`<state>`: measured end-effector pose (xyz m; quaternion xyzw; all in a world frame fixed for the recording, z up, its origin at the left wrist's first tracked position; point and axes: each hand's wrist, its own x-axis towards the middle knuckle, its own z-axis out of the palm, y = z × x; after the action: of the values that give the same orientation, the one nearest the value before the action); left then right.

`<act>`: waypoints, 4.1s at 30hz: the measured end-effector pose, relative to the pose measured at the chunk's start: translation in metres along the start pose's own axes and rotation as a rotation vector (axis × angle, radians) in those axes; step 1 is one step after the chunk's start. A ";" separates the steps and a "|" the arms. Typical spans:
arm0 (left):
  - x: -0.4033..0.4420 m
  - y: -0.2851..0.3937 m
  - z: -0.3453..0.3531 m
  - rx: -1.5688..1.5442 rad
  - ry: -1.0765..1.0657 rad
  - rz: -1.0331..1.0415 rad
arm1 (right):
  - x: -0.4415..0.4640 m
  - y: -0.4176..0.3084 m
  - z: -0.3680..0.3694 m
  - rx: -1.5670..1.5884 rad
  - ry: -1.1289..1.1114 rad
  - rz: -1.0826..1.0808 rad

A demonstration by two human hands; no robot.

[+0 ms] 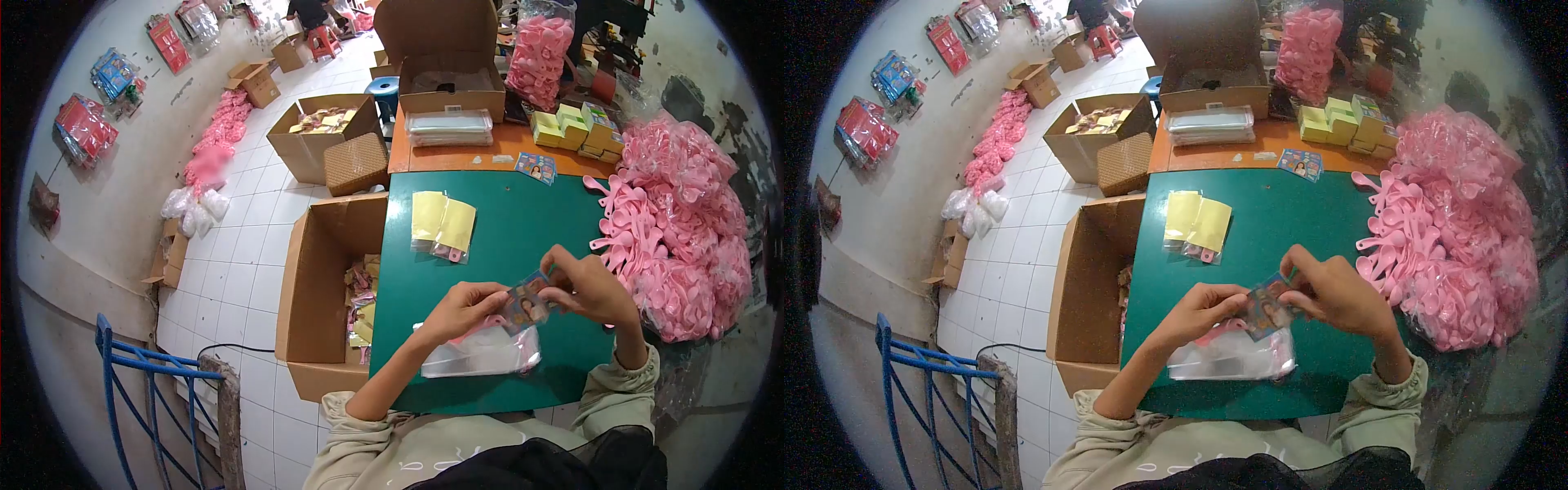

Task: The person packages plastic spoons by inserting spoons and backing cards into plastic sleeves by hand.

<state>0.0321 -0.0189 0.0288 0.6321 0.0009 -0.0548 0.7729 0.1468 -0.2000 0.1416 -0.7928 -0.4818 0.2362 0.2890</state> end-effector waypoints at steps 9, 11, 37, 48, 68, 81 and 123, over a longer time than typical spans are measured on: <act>-0.014 0.011 0.011 0.557 0.167 0.055 | 0.002 0.043 0.055 0.049 0.044 -0.208; -0.021 0.000 0.000 0.544 0.115 0.051 | -0.005 0.048 0.058 0.217 0.087 -0.116; -0.059 -0.017 0.006 0.263 0.209 0.021 | -0.019 0.034 0.074 0.113 0.361 -0.112; -0.088 -0.035 0.033 0.155 0.330 -0.227 | -0.019 0.026 0.110 -0.187 0.125 -0.117; -0.094 -0.032 0.020 0.213 0.406 -0.188 | -0.008 0.018 0.155 -0.288 0.211 -0.326; -0.077 -0.058 0.047 -0.077 0.389 -0.161 | -0.050 0.030 0.108 0.118 -0.123 -0.312; -0.097 -0.043 0.039 -0.241 0.263 -0.177 | -0.256 0.189 -0.128 -0.989 1.102 0.448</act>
<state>-0.0703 -0.0574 0.0017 0.5341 0.1637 -0.0390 0.8285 0.2403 -0.5295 0.1289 -0.9114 -0.1459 -0.3822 0.0448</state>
